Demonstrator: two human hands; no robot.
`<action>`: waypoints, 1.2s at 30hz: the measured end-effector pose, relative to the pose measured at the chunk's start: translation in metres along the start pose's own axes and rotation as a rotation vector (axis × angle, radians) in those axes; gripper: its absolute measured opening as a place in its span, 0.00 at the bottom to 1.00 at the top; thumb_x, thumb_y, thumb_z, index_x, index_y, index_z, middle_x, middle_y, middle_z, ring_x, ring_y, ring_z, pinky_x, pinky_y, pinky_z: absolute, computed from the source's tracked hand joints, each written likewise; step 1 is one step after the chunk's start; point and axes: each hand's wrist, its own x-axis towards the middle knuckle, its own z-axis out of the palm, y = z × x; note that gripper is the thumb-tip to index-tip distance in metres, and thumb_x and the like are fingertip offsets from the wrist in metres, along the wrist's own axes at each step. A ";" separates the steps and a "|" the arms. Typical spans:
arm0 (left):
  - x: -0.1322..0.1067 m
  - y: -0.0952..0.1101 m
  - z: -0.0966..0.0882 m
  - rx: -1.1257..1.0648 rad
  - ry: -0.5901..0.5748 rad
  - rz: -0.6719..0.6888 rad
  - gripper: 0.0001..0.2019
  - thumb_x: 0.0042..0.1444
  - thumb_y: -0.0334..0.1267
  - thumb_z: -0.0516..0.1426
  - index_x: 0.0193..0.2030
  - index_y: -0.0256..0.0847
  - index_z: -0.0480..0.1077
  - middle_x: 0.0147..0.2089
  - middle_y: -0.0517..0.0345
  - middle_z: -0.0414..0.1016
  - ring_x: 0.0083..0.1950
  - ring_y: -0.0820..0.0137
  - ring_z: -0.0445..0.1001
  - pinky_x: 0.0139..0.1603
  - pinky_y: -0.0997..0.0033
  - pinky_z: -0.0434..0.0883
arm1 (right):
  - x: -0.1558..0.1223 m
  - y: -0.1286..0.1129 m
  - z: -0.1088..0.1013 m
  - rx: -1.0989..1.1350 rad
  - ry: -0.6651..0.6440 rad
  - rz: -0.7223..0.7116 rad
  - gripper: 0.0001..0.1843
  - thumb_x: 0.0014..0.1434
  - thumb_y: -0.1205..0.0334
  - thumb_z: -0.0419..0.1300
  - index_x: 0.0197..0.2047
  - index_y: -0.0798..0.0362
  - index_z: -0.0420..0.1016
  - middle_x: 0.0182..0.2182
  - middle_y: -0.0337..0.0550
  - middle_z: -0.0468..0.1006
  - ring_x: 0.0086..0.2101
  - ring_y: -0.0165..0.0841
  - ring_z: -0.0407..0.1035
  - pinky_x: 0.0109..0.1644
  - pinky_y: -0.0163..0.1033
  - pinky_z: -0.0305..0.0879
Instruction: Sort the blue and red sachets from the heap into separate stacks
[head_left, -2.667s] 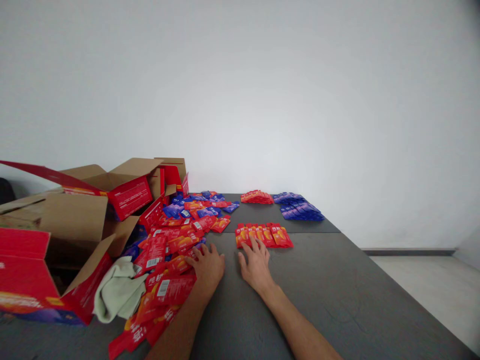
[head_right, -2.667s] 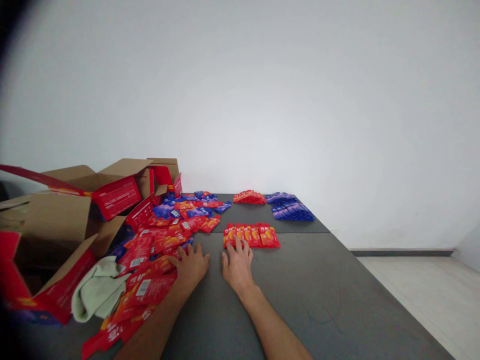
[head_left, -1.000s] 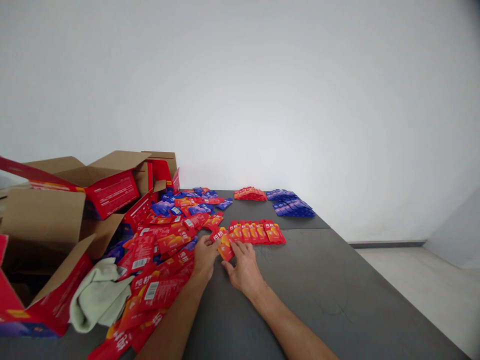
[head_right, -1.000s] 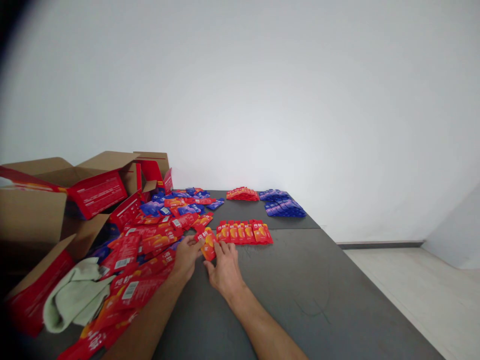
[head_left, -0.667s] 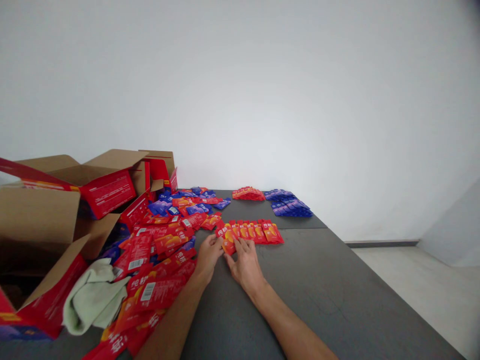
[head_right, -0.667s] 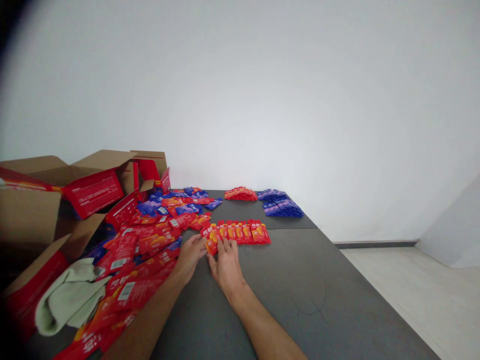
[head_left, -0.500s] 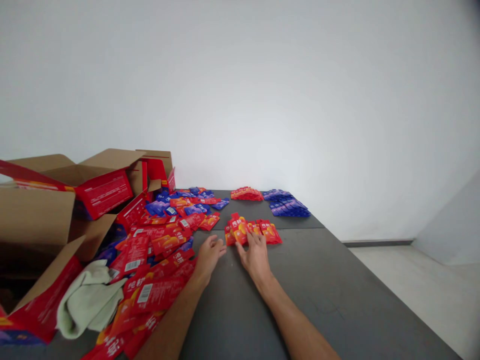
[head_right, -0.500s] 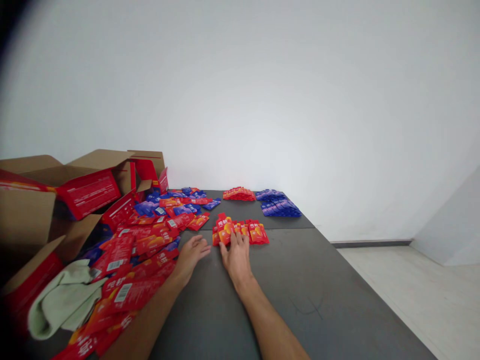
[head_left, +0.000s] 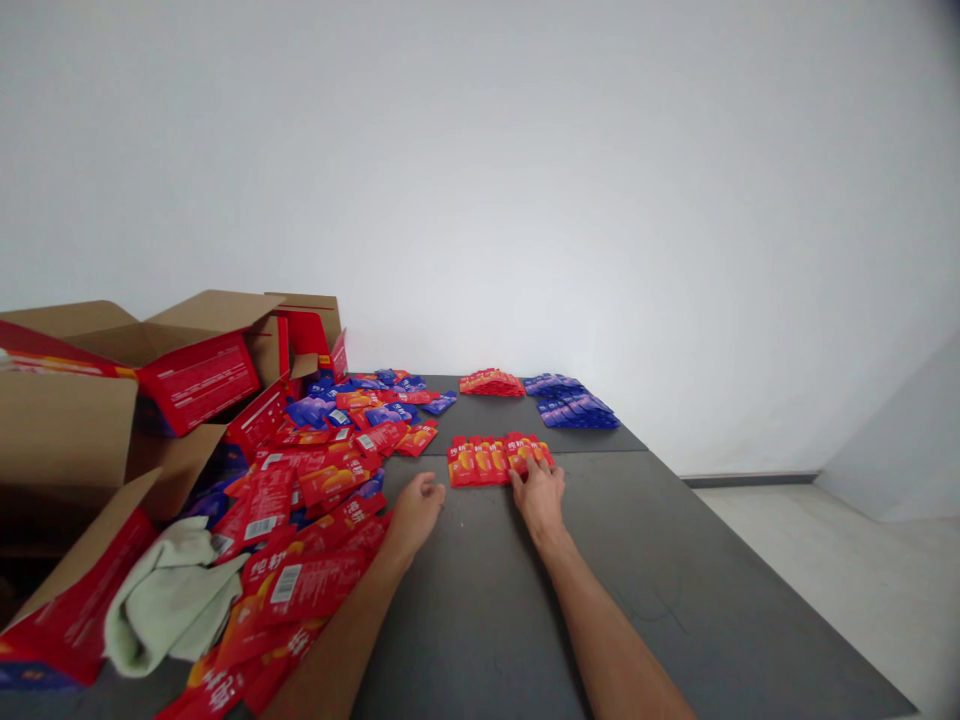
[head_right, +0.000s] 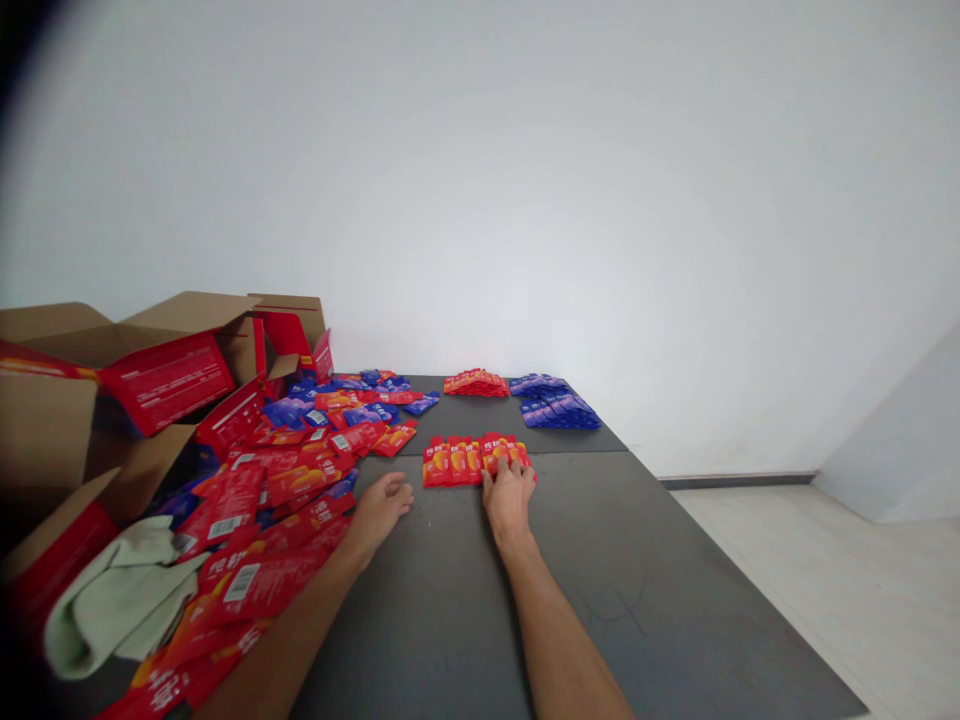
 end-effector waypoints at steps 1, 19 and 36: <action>0.001 -0.001 -0.001 0.032 -0.005 0.010 0.20 0.52 0.40 0.62 0.51 0.36 0.72 0.39 0.49 0.80 0.37 0.65 0.79 0.42 0.67 0.74 | 0.000 0.000 0.000 -0.001 -0.008 0.007 0.22 0.62 0.52 0.58 0.52 0.57 0.77 0.47 0.57 0.77 0.46 0.46 0.66 0.50 0.47 0.58; -0.005 -0.003 -0.005 0.380 -0.118 0.174 0.16 0.55 0.31 0.56 0.51 0.36 0.71 0.50 0.45 0.78 0.49 0.67 0.77 0.52 0.71 0.69 | -0.018 -0.024 -0.023 0.048 0.045 -0.048 0.21 0.61 0.48 0.58 0.53 0.49 0.77 0.61 0.58 0.64 0.57 0.57 0.55 0.55 0.61 0.53; -0.028 0.023 -0.083 1.075 -0.151 0.246 0.20 0.48 0.25 0.56 0.49 0.40 0.73 0.56 0.41 0.73 0.62 0.52 0.65 0.61 0.54 0.60 | -0.063 -0.096 -0.042 0.301 -0.282 -0.505 0.18 0.59 0.57 0.62 0.53 0.44 0.77 0.56 0.45 0.73 0.53 0.45 0.61 0.53 0.48 0.59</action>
